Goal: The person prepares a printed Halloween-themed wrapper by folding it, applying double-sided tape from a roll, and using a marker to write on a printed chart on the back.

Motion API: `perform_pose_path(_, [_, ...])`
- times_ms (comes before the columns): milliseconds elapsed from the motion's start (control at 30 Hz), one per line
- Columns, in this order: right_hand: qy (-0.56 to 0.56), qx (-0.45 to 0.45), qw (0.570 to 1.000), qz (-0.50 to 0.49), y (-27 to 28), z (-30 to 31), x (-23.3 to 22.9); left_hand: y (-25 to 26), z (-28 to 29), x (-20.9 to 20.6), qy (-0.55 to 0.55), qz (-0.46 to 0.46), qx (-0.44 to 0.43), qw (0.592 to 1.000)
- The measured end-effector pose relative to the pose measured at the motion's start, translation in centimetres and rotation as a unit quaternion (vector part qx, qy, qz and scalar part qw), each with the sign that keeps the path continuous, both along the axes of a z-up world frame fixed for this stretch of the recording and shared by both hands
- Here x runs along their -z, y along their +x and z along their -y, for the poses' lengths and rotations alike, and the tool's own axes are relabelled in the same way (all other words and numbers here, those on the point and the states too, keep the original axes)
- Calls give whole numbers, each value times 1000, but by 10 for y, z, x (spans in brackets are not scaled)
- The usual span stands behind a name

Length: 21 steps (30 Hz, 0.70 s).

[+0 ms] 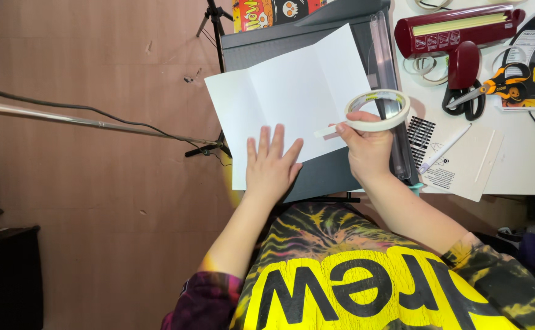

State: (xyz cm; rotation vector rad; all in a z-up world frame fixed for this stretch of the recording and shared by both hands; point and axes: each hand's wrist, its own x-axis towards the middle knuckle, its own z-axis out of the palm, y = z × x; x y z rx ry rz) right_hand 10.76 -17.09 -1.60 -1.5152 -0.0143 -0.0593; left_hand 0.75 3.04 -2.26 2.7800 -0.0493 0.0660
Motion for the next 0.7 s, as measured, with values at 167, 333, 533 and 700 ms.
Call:
perform_pose_path(167, [25, -13, 1000, -13, -19, -12, -14, 26, 6, 7, 4, -70, 33, 997])
perform_pose_path(333, [15, -15, 1000, -12, -24, -6, 7, 37, 23, -1, -11, -87, -13, 996])
perform_pose_path(533, [-24, -29, 999, -2, -37, -18, 22, 38, 7, 29, -162, 110, -79, 977])
perform_pose_path(700, [-91, -41, 995, 5, -56, -33, 8, 9, -29, 37, -113, 135, -55, 983])
